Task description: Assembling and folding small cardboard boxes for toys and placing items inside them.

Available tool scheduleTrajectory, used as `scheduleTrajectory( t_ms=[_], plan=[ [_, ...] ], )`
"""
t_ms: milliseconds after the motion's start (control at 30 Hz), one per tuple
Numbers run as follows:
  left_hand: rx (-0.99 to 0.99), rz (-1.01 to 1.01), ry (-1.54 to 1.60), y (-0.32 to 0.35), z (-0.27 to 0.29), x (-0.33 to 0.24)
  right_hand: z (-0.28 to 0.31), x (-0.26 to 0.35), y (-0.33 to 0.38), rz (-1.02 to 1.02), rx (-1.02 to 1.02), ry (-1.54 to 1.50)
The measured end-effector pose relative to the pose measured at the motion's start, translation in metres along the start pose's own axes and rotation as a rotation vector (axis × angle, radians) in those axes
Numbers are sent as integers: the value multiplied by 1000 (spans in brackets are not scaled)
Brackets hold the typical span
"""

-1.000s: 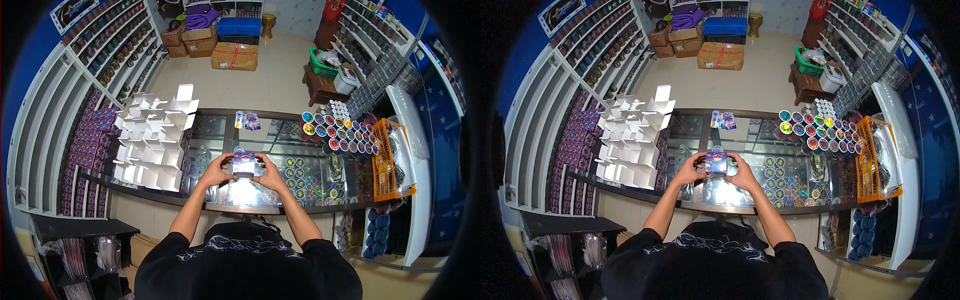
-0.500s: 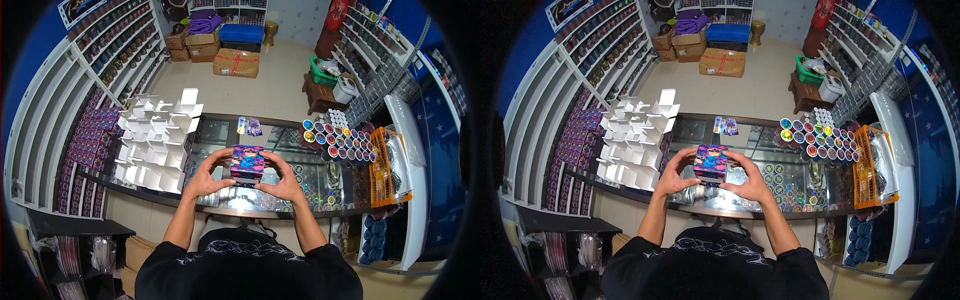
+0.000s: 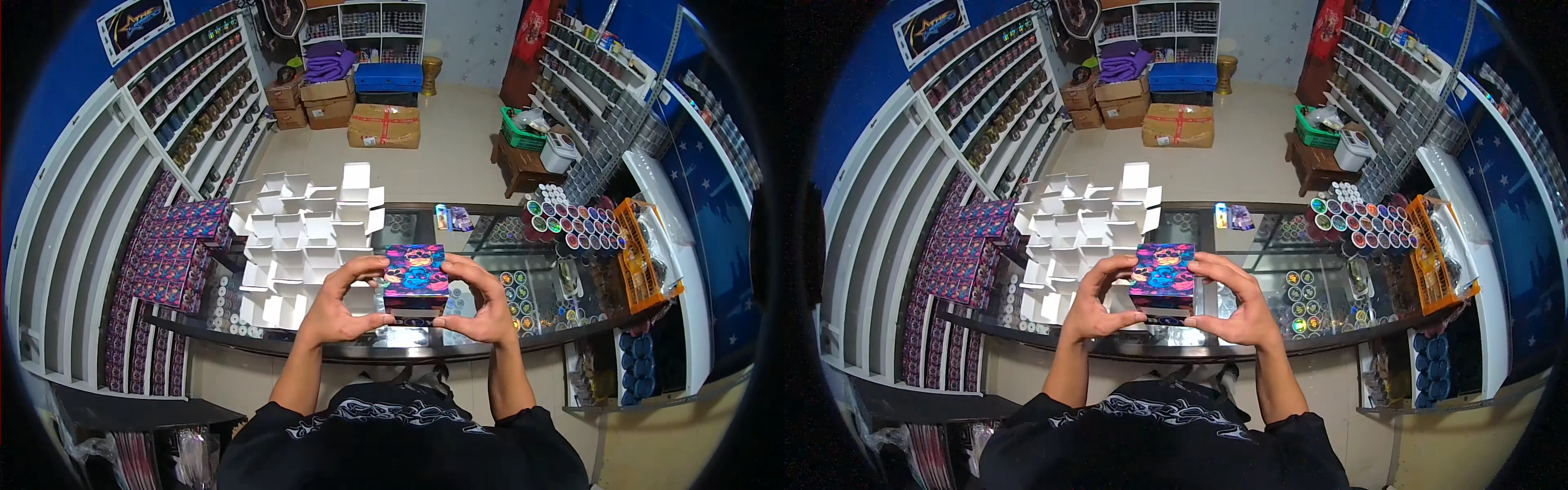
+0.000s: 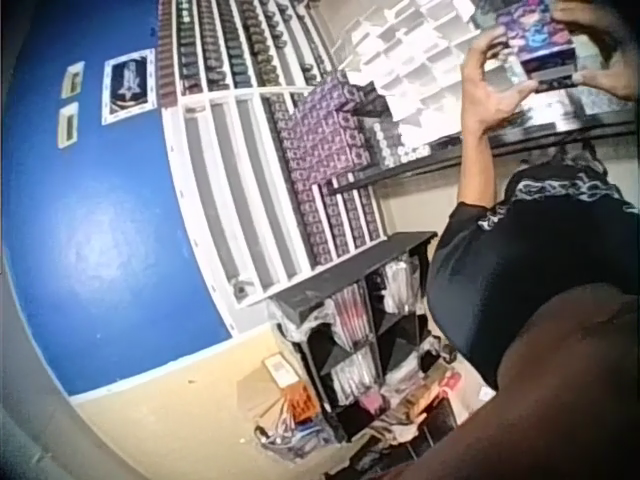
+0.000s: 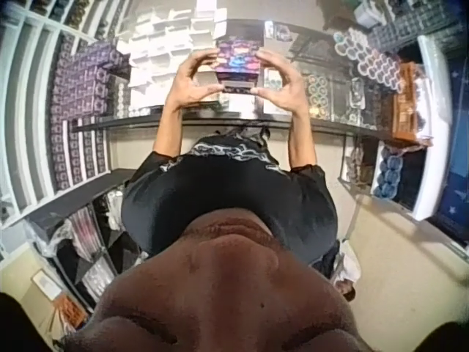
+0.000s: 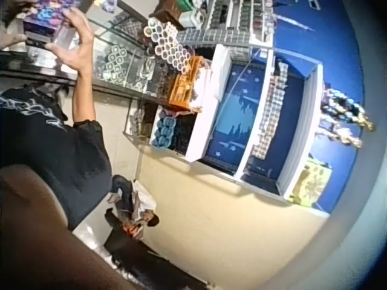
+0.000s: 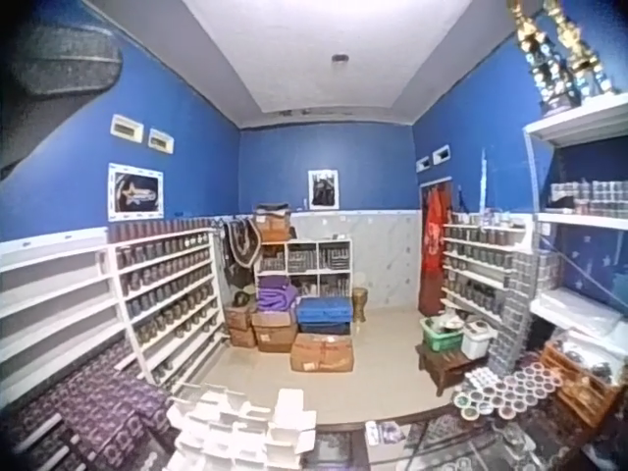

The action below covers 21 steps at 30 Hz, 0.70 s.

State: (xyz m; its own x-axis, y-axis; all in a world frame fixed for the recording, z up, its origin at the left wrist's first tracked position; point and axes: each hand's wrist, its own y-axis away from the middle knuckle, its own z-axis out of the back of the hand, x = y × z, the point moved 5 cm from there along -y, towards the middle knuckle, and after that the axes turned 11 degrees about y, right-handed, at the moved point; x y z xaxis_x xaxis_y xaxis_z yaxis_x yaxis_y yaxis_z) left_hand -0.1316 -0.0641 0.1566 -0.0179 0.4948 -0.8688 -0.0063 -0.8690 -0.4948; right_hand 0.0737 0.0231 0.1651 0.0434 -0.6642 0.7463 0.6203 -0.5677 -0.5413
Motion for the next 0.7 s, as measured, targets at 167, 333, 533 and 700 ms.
scheduleTrajectory(
  t_ms=[167,333,533,700],
  plan=[
    [42,15,-21,17,44,-20,-45,15,-7,1,1,-24],
    [24,-22,-36,29,70,-36,-71,34,-22,45,53,61],
    [6,-63,-119,34,86,-50,-85,38,-36,40,91,20],
    [-43,-30,-132,47,103,-54,-107,39,-47,21,63,-92]
  ],
)
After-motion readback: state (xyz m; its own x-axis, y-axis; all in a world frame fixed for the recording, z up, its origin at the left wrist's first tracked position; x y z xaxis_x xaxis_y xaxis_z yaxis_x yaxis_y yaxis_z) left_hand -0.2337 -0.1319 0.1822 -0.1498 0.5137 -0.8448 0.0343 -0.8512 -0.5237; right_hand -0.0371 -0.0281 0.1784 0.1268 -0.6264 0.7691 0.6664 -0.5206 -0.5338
